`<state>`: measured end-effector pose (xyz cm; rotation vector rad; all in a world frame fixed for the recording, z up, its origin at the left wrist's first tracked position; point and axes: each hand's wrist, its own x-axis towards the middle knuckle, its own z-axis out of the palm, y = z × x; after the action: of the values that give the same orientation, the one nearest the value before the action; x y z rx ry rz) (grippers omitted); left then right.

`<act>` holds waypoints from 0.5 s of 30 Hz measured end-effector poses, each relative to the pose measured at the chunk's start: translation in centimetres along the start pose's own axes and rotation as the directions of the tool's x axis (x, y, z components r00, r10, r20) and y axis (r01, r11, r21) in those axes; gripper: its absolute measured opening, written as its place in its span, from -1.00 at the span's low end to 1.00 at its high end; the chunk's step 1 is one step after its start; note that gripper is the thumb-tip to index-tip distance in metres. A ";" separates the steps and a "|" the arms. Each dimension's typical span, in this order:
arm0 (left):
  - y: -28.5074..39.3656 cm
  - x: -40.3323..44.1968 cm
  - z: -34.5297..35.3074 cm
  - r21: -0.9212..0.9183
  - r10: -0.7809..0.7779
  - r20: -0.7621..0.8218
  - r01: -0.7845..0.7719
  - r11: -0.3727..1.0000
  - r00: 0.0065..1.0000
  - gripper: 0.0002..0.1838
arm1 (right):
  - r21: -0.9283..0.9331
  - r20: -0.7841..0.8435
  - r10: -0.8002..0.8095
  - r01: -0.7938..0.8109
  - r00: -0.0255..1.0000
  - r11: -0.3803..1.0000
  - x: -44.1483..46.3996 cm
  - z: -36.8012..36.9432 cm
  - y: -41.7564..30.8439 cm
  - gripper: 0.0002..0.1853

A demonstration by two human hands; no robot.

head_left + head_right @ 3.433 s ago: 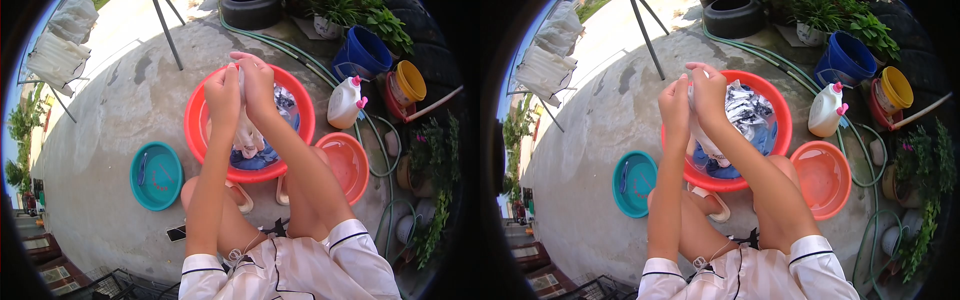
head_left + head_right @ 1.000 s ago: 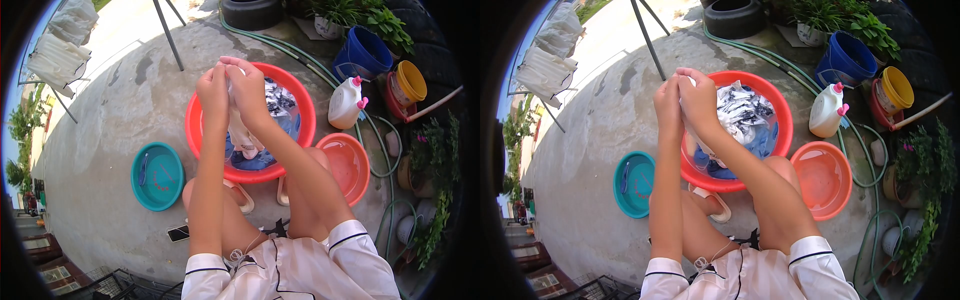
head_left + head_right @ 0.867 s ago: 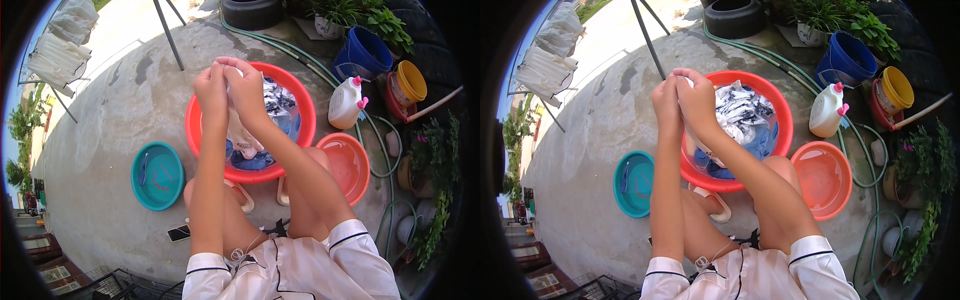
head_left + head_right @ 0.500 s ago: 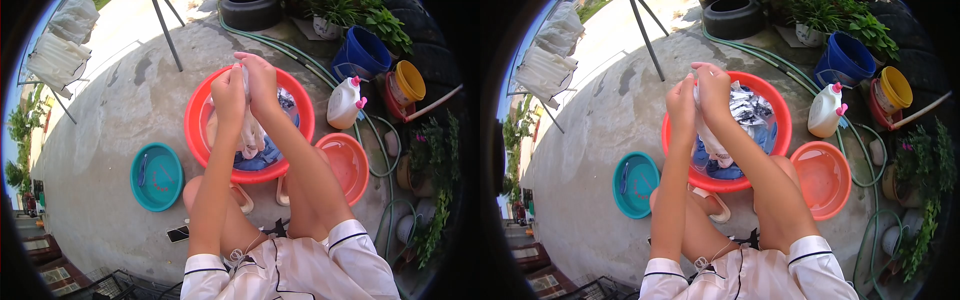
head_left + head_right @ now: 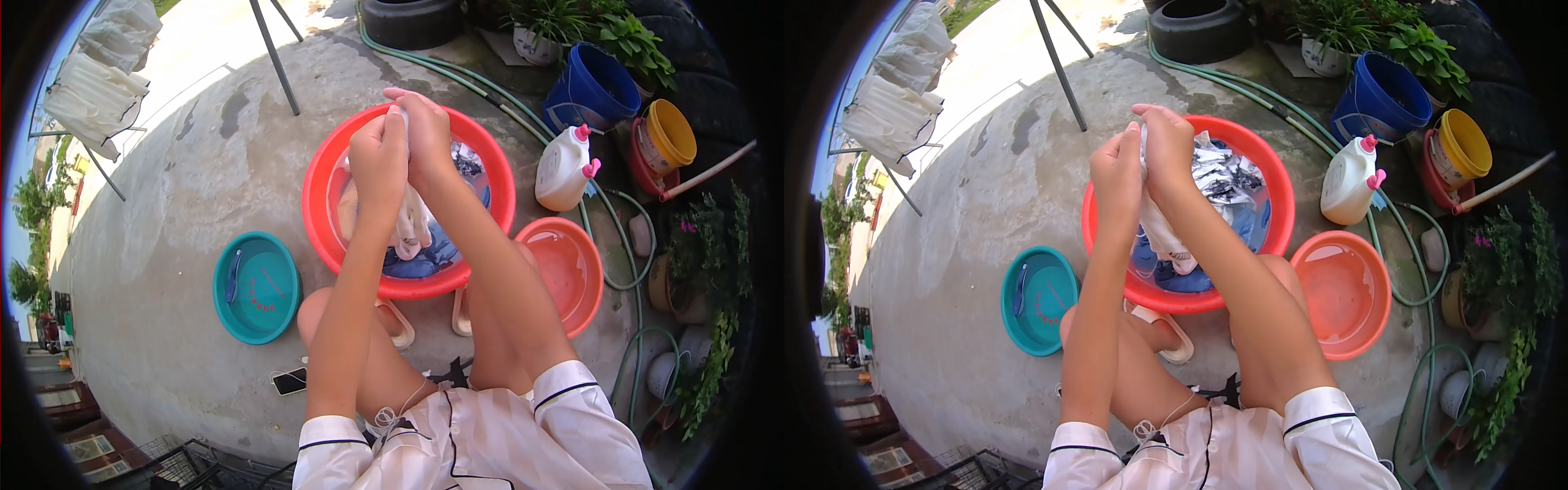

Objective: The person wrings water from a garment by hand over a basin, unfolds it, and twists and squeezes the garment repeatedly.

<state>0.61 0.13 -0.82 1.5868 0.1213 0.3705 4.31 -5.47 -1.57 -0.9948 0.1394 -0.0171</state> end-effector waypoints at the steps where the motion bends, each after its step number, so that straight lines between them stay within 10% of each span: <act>1: 0.1 0.1 -0.2 -0.003 -0.014 0.005 0.014 1.000 1.000 -0.62 | -0.033 0.010 -0.007 0.008 1.000 0.999 -0.3 0.1 0.0 -0.73; 7: -0.2 1.9 -1.7 -0.214 -0.103 -0.162 0.067 0.974 0.981 -0.64 | -0.067 0.099 -0.034 0.040 0.994 0.997 -3.6 2.4 -0.7 -0.74; 15: -0.1 -0.1 -0.1 -0.008 0.026 -0.048 -0.026 1.000 0.999 -0.63 | 0.056 0.006 0.072 -0.073 0.997 0.996 0.0 0.1 0.2 -0.73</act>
<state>0.49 0.18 -0.92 1.5728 0.1359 0.4290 4.28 -5.24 -1.67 -0.9335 0.1704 0.0473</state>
